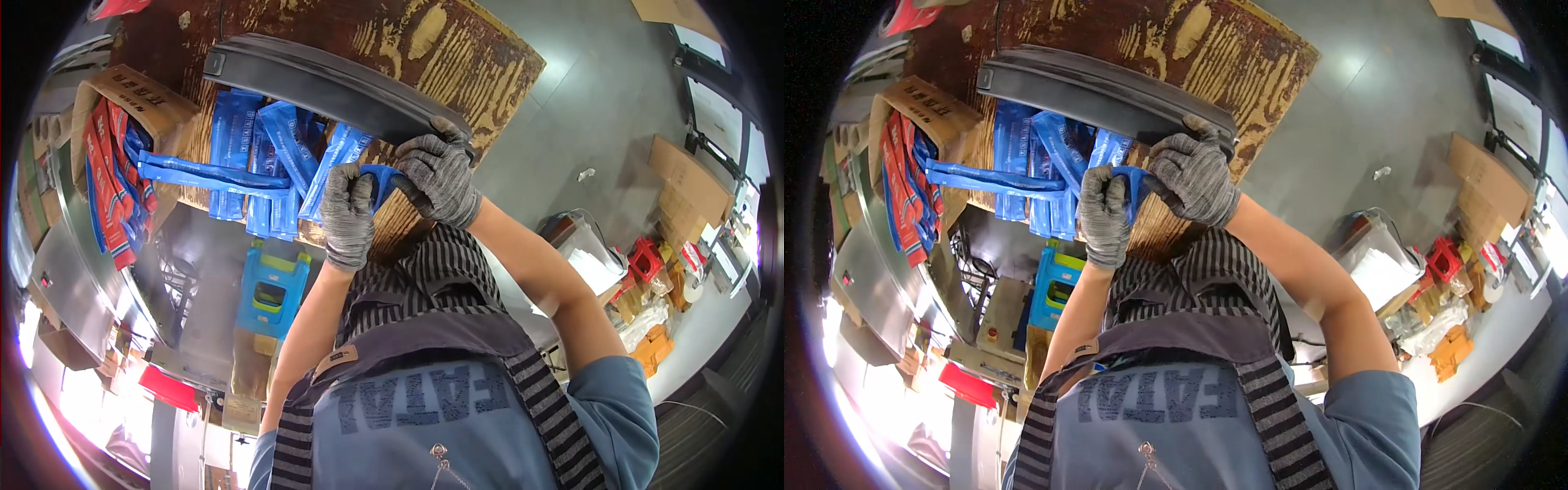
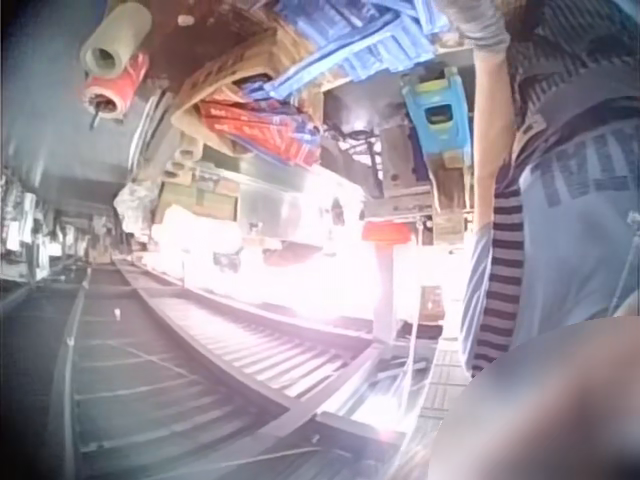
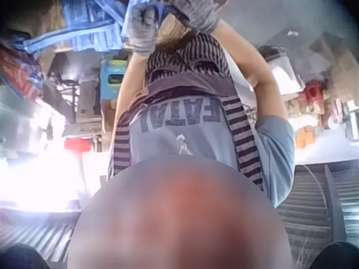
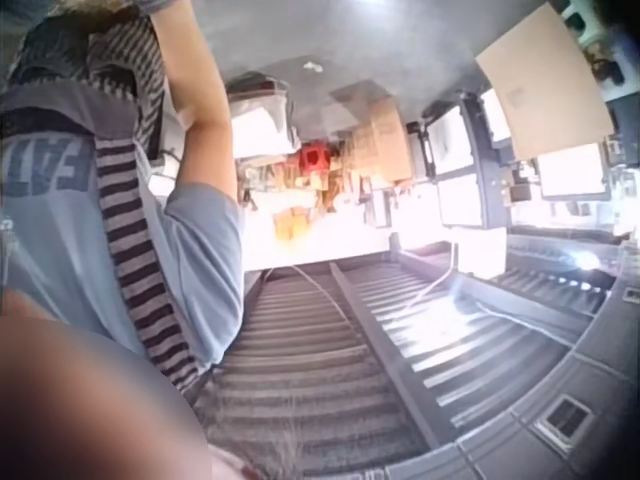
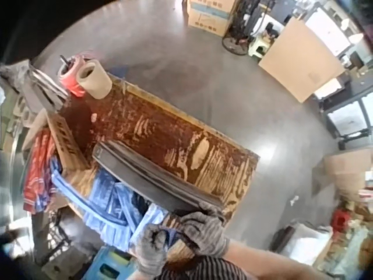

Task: Using a heat sealer to seal blue plastic bags containing small red boxes at a warehouse workstation.

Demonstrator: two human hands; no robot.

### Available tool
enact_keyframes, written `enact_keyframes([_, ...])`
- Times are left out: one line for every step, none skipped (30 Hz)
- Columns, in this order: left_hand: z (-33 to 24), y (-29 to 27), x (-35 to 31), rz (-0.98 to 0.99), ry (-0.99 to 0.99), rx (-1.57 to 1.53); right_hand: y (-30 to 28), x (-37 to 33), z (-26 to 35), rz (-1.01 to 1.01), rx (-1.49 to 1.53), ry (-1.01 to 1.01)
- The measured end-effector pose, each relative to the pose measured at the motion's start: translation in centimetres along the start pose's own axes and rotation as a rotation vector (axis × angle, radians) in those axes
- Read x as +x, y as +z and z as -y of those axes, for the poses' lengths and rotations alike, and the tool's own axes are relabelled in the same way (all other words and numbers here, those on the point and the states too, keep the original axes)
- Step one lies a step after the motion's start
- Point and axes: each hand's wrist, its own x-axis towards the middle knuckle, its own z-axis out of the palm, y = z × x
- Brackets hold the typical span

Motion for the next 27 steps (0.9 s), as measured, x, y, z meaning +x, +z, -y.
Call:
enact_keyframes([0.1,0.3,0.1,0.002,-0.002,-0.001,0.0,0.0,0.0,0.004,-0.014,-0.008])
enact_keyframes([0.2,0.6,0.2,-0.025,-0.007,0.014,0.1,-0.1,-0.1,0.006,-0.029,-0.017])
enact_keyframes([0.3,0.8,0.2,-0.052,-0.012,0.029,0.1,-0.2,-0.1,0.006,-0.030,-0.015])
enact_keyframes([0.4,0.6,0.3,-0.050,-0.012,0.029,0.1,-0.3,-0.1,0.016,-0.030,0.000])
enact_keyframes([0.4,0.3,0.6,0.042,-0.037,-0.078,0.0,-0.4,-0.1,0.025,-0.032,0.017])
enact_keyframes([0.4,0.0,0.8,0.134,-0.063,-0.185,-0.1,-0.4,-0.1,0.024,-0.034,0.019])
enact_keyframes([0.3,-0.1,1.0,0.137,-0.063,-0.186,-0.2,-0.3,-0.2,0.035,-0.033,0.008])
enact_keyframes([0.2,-0.3,1.1,0.116,-0.073,-0.271,-0.3,-0.3,-0.1,0.044,-0.031,-0.001])
enact_keyframes([0.1,-0.5,1.3,0.095,-0.083,-0.357,-0.2,-0.3,-0.1,0.044,-0.032,0.002])
enact_keyframes([0.0,-0.9,1.4,0.110,-0.106,-0.237,-0.1,-0.4,-0.2,0.037,-0.030,0.008])
enact_keyframes([-0.2,-1.1,1.5,0.111,-0.102,-0.231,-0.1,-0.3,-0.2,0.025,-0.024,0.009])
enact_keyframes([-0.4,-1.2,1.6,0.120,-0.145,-0.184,-0.1,-0.2,-0.2,0.018,-0.022,0.010])
enact_keyframes([-0.6,-1.3,1.7,0.129,-0.188,-0.137,0.0,-0.2,-0.2,0.014,-0.019,-0.001])
enact_keyframes([-0.7,-1.4,1.9,0.131,-0.189,-0.137,0.0,-0.2,-0.1,0.015,-0.019,-0.011])
enact_keyframes([-0.9,-1.5,2.2,0.128,-0.082,-0.079,0.0,-0.1,0.0,0.014,-0.019,-0.009])
enact_keyframes([-0.9,-1.5,2.3,0.124,0.024,-0.021,-0.1,0.1,0.1,0.011,-0.023,0.004])
enact_keyframes([-0.7,-1.6,2.3,0.126,0.024,-0.021,-0.1,0.2,0.3,0.009,-0.028,0.017])
enact_keyframes([-0.4,-1.7,2.2,0.105,0.018,-0.018,-0.1,0.2,0.2,0.007,-0.028,0.018])
enact_keyframes([-0.2,-1.8,2.2,0.083,0.013,-0.014,-0.1,0.2,0.2,0.015,-0.024,0.008])
enact_keyframes([-0.3,-1.9,2.2,0.086,0.014,-0.012,-0.1,0.1,0.1,0.023,-0.021,-0.002])
enact_keyframes([-0.6,-2.0,2.3,0.113,0.105,0.090,-0.1,0.0,0.0,0.020,-0.022,-0.001])
enact_keyframes([-0.8,-2.1,2.5,0.140,0.198,0.193,0.0,-0.1,-0.2,0.009,-0.016,0.008])
enact_keyframes([-0.9,-2.1,2.5,0.140,0.199,0.196,0.1,-0.3,-0.2,0.000,-0.008,0.015])
enact_keyframes([-1.0,-2.0,2.6,0.157,0.148,0.173,0.0,-0.3,-0.2,-0.004,-0.007,0.014])
enact_keyframes([-1.0,-1.9,2.7,0.173,0.098,0.150,0.0,-0.4,-0.1,0.000,-0.005,0.017])
enact_keyframes([-0.7,-2.1,2.5,0.198,-0.005,0.129,0.0,-0.3,0.0,0.003,0.000,0.017])
enact_keyframes([-0.3,-2.2,2.4,0.196,0.000,0.134,0.0,-0.3,0.0,-0.003,0.003,0.013])
